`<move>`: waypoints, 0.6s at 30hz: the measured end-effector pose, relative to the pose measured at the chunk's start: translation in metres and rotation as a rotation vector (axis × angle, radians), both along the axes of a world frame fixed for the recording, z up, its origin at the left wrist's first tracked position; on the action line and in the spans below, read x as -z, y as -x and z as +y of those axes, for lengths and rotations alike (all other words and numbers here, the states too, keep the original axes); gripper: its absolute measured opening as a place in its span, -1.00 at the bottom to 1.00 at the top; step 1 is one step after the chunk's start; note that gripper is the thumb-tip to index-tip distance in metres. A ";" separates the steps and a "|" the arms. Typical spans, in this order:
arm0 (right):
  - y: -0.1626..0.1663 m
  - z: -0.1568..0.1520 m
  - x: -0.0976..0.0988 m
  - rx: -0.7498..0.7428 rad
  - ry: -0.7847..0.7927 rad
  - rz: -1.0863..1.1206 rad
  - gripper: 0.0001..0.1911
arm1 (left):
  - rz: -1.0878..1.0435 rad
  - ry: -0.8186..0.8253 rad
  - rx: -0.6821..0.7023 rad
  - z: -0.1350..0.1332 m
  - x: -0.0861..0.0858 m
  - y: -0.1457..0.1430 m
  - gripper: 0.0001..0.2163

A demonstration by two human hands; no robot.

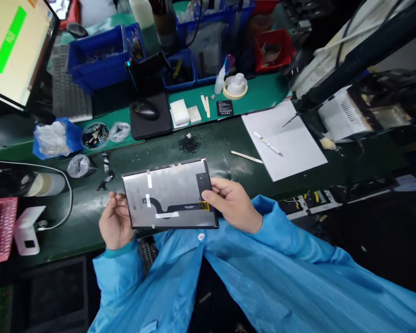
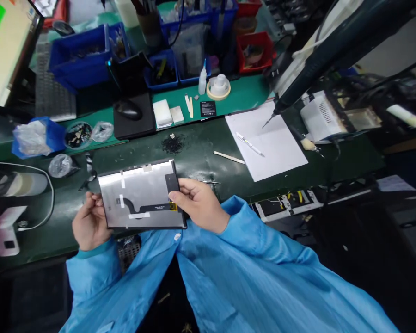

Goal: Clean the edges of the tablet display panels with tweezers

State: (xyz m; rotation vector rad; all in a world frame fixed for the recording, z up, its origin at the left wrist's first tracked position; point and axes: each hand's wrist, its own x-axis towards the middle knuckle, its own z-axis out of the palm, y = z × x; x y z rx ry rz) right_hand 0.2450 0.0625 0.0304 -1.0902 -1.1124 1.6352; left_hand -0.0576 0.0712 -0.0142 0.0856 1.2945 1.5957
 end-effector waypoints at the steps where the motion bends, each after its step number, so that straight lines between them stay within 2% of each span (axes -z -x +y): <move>1: 0.000 0.000 0.000 0.008 -0.002 -0.007 -0.61 | -0.014 0.000 -0.025 0.001 0.005 0.001 -0.80; 3: 0.000 0.001 0.001 0.039 0.003 0.017 -0.61 | -0.007 -0.008 -0.042 0.000 0.012 0.002 -0.86; 6: 0.003 0.004 0.005 0.100 0.010 0.109 -0.60 | 0.151 -0.066 0.081 -0.008 0.015 -0.012 -0.89; 8: 0.006 0.006 0.008 0.130 0.014 0.180 -0.60 | 0.210 -0.093 0.284 -0.019 0.014 -0.031 -0.94; 10: 0.010 0.008 0.011 0.139 0.033 0.227 -0.60 | 0.183 -0.155 0.518 -0.031 0.013 -0.053 -0.91; 11: 0.012 0.008 0.011 0.134 0.047 0.236 -0.60 | 0.181 -0.186 0.702 -0.036 0.013 -0.064 -0.85; 13: 0.015 0.007 0.011 0.114 0.076 0.230 -0.59 | 0.247 -0.227 0.915 -0.044 0.015 -0.083 -0.63; 14: 0.016 0.005 0.011 0.105 0.084 0.225 -0.59 | 0.309 -0.234 0.959 -0.047 0.018 -0.090 -0.52; 16: 0.019 0.001 0.011 0.098 0.086 0.232 -0.61 | 0.449 -0.211 0.934 -0.048 0.024 -0.100 -0.35; 18: 0.021 -0.002 0.013 0.096 0.082 0.254 -0.66 | 0.657 -0.179 0.938 -0.047 0.029 -0.104 -0.25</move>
